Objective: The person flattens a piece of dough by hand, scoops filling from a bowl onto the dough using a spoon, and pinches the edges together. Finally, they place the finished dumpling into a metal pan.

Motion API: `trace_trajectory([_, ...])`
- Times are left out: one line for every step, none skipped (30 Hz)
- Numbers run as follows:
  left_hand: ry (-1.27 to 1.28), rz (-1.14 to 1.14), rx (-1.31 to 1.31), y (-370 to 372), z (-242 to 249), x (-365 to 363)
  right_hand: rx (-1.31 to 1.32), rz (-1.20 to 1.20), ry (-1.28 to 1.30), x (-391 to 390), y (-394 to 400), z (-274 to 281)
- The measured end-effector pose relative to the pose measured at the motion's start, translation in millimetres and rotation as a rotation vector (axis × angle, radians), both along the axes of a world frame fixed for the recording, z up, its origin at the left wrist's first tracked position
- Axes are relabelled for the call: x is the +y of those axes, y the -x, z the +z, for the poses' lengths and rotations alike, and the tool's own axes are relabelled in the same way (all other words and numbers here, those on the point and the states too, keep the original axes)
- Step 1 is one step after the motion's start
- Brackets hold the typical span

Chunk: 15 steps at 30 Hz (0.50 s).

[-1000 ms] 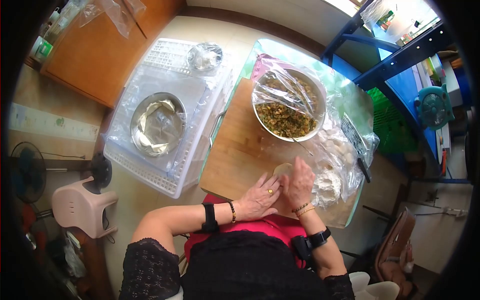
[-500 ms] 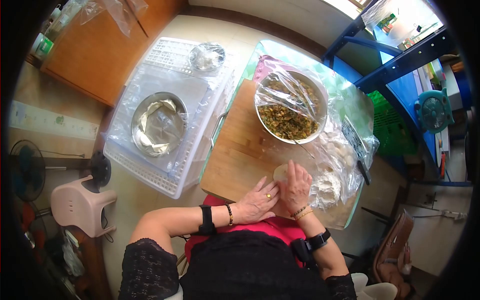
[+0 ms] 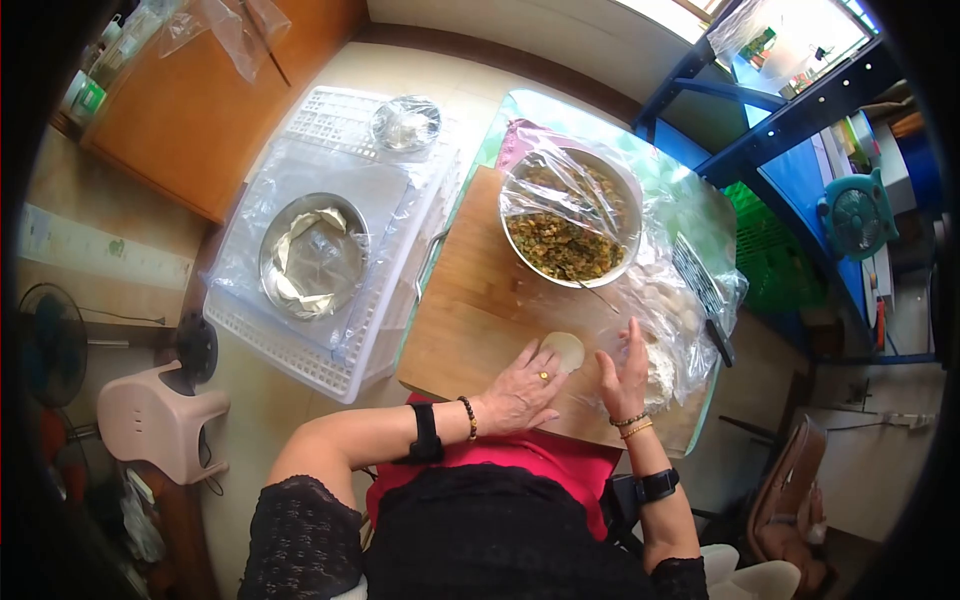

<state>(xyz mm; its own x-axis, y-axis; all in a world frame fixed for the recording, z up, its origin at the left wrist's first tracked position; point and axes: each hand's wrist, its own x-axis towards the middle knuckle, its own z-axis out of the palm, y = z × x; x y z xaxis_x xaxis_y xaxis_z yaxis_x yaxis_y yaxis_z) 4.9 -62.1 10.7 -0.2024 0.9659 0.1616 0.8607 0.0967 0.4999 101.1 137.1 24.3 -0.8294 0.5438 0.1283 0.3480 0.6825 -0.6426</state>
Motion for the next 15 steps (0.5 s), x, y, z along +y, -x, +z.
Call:
trace_trajectory([0.006, -0.031, -0.002, 0, 0, 2, 0.009, 0.078, -0.055, -4, -2, 4])
trace_trajectory([0.007, -0.034, -0.002, -3, -1, 2, 0.018, 0.157, -0.109, -8, -3, 7])
trace_trajectory([-0.004, -0.050, 0.038, -6, -1, 0, 0.018, 0.157, -0.107, -13, -3, 9])
trace_trajectory([-0.014, -0.065, 0.078, -9, -1, -1, -0.007, 0.227, -0.186, -19, -3, 11])
trace_trajectory([-0.010, -0.063, 0.079, -12, -1, -3, -0.031, 0.298, -0.264, -25, -1, 10])
trace_trajectory([0.042, -0.094, 0.043, -14, 1, -6, -0.030, 0.301, -0.260, -31, 2, 7])
trace_trajectory([0.096, -0.127, 0.004, -17, 3, -8, -0.105, 0.266, -0.333, -37, 4, 2])
trace_trajectory([0.102, -0.127, 0.001, -18, -1, -9, -0.179, 0.231, -0.407, -40, 4, -4])
trace_trajectory([0.052, -0.106, 0.024, -18, -7, -9, -0.161, 0.173, -0.431, -34, 8, -12])
trace_trajectory([0.002, -0.089, 0.049, -18, -9, -9, -0.159, 0.172, -0.428, -27, 12, -17])
trace_trajectory([0.003, -0.092, 0.052, -19, -9, -10, -0.120, 0.135, -0.418, -18, 18, -20])
trace_trajectory([0.002, -0.096, 0.058, -18, -7, -10, -0.077, 0.096, -0.412, -9, 23, -20])
trace_trajectory([0.001, -0.098, 0.064, -17, -5, -9, -0.066, 0.061, -0.360, -3, 26, -19])
trace_trajectory([-0.001, -0.095, 0.069, -16, -4, -9, -0.061, 0.063, -0.363, 2, 25, -18])
trace_trajectory([-0.017, -0.059, 0.031, -17, -2, -9, -0.062, 0.027, -0.219, 4, 25, -15])
